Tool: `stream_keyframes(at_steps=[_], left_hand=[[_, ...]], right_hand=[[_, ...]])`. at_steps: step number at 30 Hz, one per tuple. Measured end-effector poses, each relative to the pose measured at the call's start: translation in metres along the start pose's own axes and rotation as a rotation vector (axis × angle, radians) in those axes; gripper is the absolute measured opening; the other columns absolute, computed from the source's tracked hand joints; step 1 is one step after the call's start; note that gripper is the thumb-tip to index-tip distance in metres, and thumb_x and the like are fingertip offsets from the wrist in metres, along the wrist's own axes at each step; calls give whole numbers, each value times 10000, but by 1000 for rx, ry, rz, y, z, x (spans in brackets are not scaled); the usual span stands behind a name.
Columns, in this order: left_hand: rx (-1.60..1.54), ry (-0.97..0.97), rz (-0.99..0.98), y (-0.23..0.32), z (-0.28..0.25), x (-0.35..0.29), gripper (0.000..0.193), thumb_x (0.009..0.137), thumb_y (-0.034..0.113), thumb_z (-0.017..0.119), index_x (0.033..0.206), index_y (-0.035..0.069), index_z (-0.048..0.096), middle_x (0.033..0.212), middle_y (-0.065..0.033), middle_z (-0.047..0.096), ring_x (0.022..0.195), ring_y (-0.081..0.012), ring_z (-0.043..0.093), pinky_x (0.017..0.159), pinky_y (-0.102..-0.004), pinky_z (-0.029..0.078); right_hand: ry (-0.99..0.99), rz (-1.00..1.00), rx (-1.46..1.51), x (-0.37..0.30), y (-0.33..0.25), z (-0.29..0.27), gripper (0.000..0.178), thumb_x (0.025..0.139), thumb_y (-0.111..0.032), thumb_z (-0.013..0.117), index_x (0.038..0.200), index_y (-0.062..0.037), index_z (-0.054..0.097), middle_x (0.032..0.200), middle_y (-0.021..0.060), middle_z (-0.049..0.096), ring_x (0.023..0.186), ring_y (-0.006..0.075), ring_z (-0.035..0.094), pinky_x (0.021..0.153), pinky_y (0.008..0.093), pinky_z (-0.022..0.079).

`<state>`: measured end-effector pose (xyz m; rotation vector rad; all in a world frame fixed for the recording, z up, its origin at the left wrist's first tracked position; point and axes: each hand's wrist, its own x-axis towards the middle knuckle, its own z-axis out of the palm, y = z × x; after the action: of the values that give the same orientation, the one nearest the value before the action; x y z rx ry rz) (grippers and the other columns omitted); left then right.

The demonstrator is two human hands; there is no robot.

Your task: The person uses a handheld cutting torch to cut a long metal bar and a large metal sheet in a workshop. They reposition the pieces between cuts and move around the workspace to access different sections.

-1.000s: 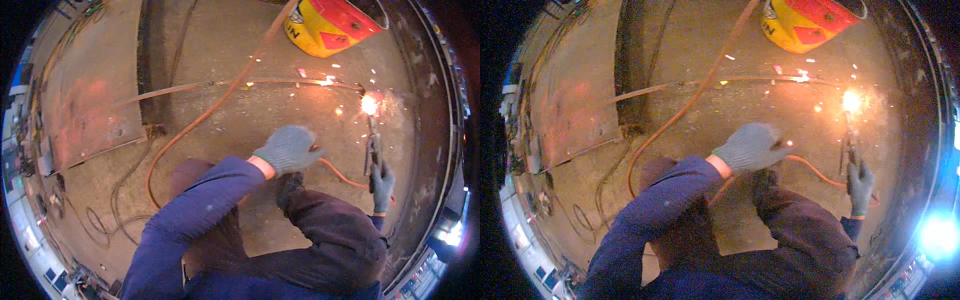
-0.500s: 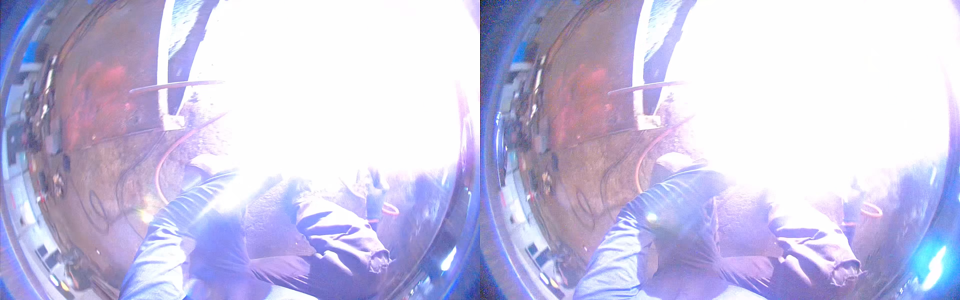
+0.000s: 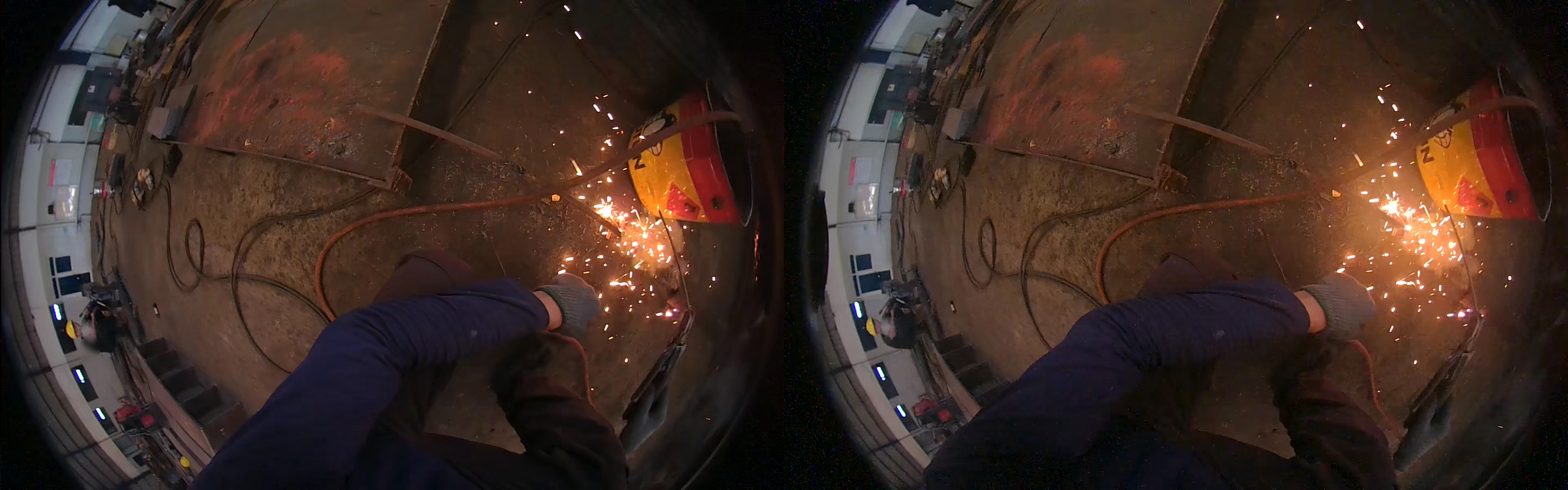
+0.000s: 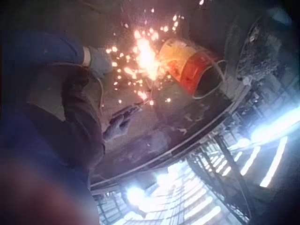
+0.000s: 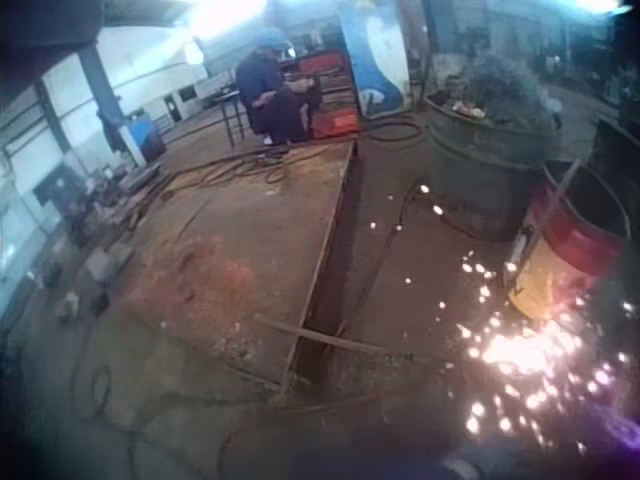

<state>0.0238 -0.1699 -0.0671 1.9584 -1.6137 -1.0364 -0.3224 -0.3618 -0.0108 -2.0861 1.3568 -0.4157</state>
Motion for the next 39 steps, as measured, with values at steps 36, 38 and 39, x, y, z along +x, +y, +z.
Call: stream_keyframes(at_steps=[36, 38, 39], left_hand=[[-1046, 548, -2240, 615, 250, -575, 343, 941, 318, 688, 882, -16, 742, 676, -130, 680, 653, -218, 661, 606, -447, 495], [-1325, 514, -2210, 667, 240, -509, 340, 942, 320, 686, 880, -11, 738, 677, -128, 680, 650, -219, 661, 603, -446, 498], [-1470, 517, -2189, 679, 231, -482, 339, 943, 321, 686, 879, -8, 736, 678, -126, 680, 648, -220, 661, 602, -446, 499]], right_hand=[[-1131, -670, -315, -56, -479, 295, 390, 958, -331, 637, 1160, 2, 657, 748, 147, 689, 564, 261, 675, 536, 422, 520], [-1124, -682, -312, -42, -496, 293, 368, 960, -337, 635, 1115, -4, 668, 692, 97, 650, 485, 185, 617, 467, 380, 482], [-1053, -709, -275, -36, -493, 294, 364, 958, -334, 637, 1106, -3, 670, 706, 109, 660, 495, 201, 628, 474, 389, 488]])
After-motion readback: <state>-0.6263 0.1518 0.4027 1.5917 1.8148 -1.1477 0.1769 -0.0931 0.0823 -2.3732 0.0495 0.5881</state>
